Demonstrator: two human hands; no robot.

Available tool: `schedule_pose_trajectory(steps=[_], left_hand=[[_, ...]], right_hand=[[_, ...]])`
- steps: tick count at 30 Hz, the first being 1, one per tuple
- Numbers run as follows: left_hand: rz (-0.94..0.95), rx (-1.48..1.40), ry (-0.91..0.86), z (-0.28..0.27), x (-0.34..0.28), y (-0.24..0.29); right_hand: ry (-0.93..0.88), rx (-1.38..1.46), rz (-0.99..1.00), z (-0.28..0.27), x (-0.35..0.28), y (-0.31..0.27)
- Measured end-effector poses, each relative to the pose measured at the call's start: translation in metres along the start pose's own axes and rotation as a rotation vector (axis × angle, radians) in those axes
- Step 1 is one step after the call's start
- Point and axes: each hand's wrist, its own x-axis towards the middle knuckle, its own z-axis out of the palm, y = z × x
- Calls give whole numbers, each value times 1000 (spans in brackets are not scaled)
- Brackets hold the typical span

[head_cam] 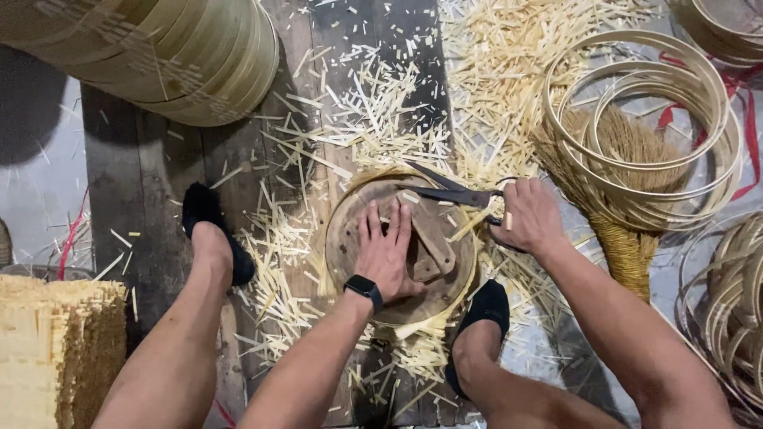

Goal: Fitting a woven bamboo mat into a circular frame and trimming the excess to make a steamer base.

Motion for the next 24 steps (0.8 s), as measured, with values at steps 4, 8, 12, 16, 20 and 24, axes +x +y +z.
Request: schedule_pose_trajectory(steps=[4, 8, 12, 16, 20, 24], left_hand=[[50, 98, -23, 18, 6, -7], [-124, -149, 137, 47, 14, 26], [-292, -439, 416, 56, 26, 49], [-292, -457, 420, 58, 19, 50], [-220, -419, 400, 55, 13, 35], [-49, -381, 320, 55, -5, 25]], right_hand=[[85, 125, 57, 40, -5, 15], [-112, 180, 114, 45, -15, 26], [447, 66, -89, 30, -10, 24], [17, 23, -21, -33, -1, -21], [16, 173, 58, 41, 11, 10], [329, 64, -27, 75, -15, 28]])
